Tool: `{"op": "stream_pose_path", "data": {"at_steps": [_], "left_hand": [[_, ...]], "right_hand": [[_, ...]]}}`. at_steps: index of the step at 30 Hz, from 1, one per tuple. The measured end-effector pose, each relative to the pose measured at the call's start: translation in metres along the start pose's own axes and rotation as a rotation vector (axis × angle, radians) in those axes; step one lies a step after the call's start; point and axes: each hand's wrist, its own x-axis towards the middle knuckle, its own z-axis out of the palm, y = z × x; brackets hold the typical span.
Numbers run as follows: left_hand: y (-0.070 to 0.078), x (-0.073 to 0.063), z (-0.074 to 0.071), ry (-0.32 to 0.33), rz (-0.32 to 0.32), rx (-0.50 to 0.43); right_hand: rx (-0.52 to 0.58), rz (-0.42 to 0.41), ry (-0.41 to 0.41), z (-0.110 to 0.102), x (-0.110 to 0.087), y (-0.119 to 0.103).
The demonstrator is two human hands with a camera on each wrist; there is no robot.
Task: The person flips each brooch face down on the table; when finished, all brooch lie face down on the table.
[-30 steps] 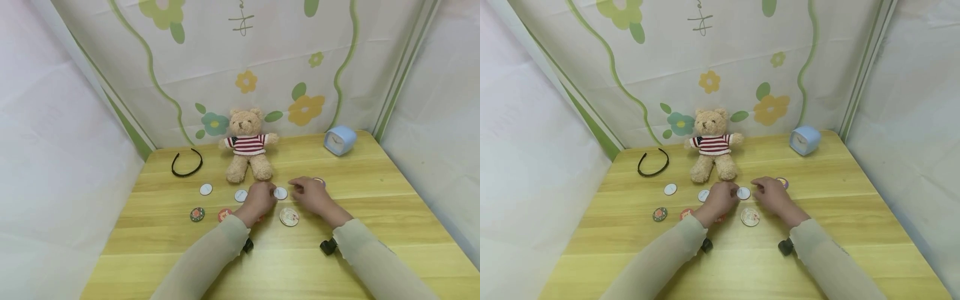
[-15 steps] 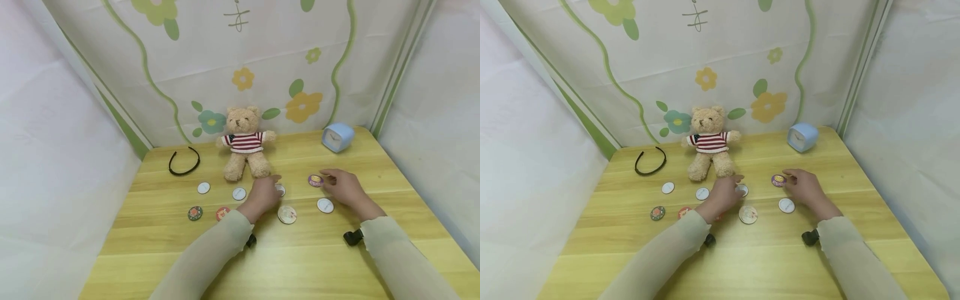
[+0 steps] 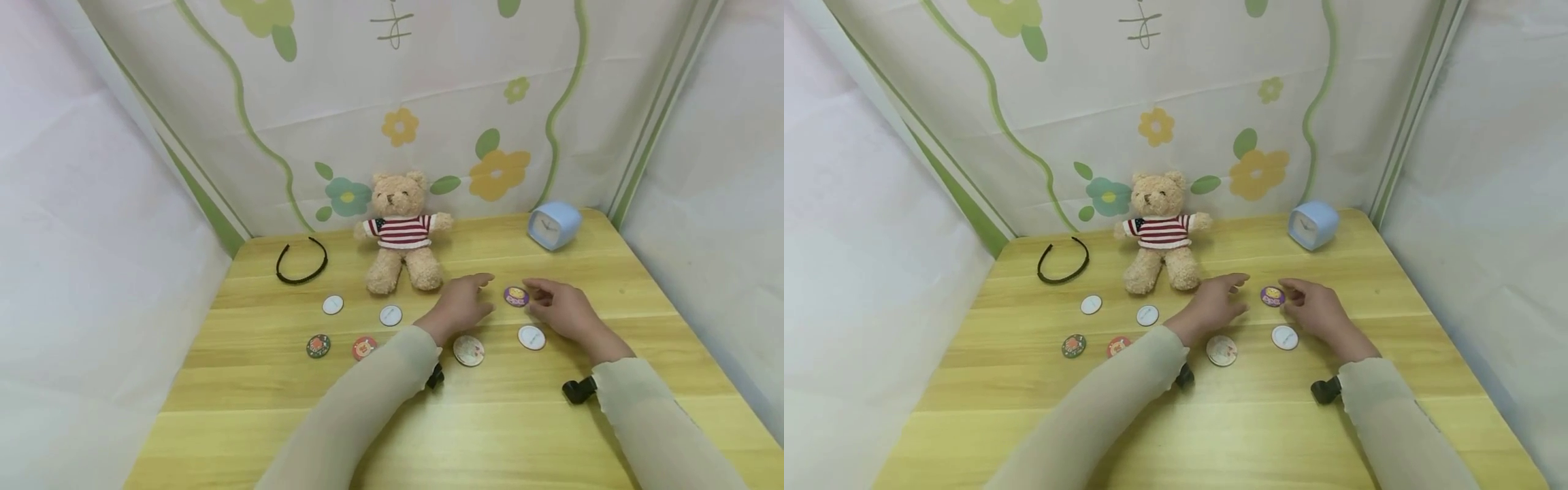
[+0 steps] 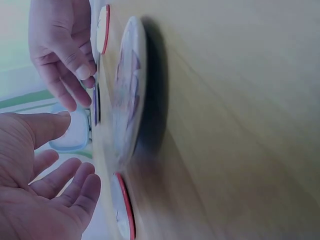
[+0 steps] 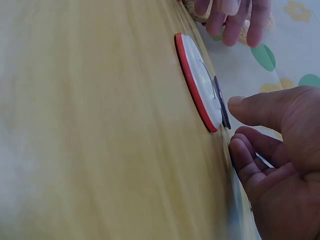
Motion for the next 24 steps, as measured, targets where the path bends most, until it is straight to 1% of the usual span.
{"op": "stream_pose_path", "data": {"at_steps": [5, 9, 12, 15, 19, 24], "left_hand": [[0.005, 0.011, 0.011, -0.026, -0.015, -0.005], [0.008, 0.018, 0.019, -0.037, -0.029, 0.035], [0.011, 0.023, 0.023, -0.039, -0.023, 0.068], [0.013, 0.027, 0.026, -0.035, -0.005, 0.095], [0.015, 0.031, 0.029, -0.029, 0.035, 0.126], [0.016, 0.035, 0.034, -0.013, 0.078, 0.137]], "right_hand": [[0.001, -0.010, -0.005, 0.002, 0.001, 0.003], [-0.002, -0.023, -0.007, 0.004, 0.004, 0.004], [-0.002, -0.022, -0.010, 0.004, 0.004, 0.005], [0.005, -0.021, -0.013, 0.004, 0.004, 0.004], [0.022, -0.025, -0.008, 0.004, 0.005, 0.003], [0.012, -0.032, -0.001, 0.005, 0.006, 0.005]]}}
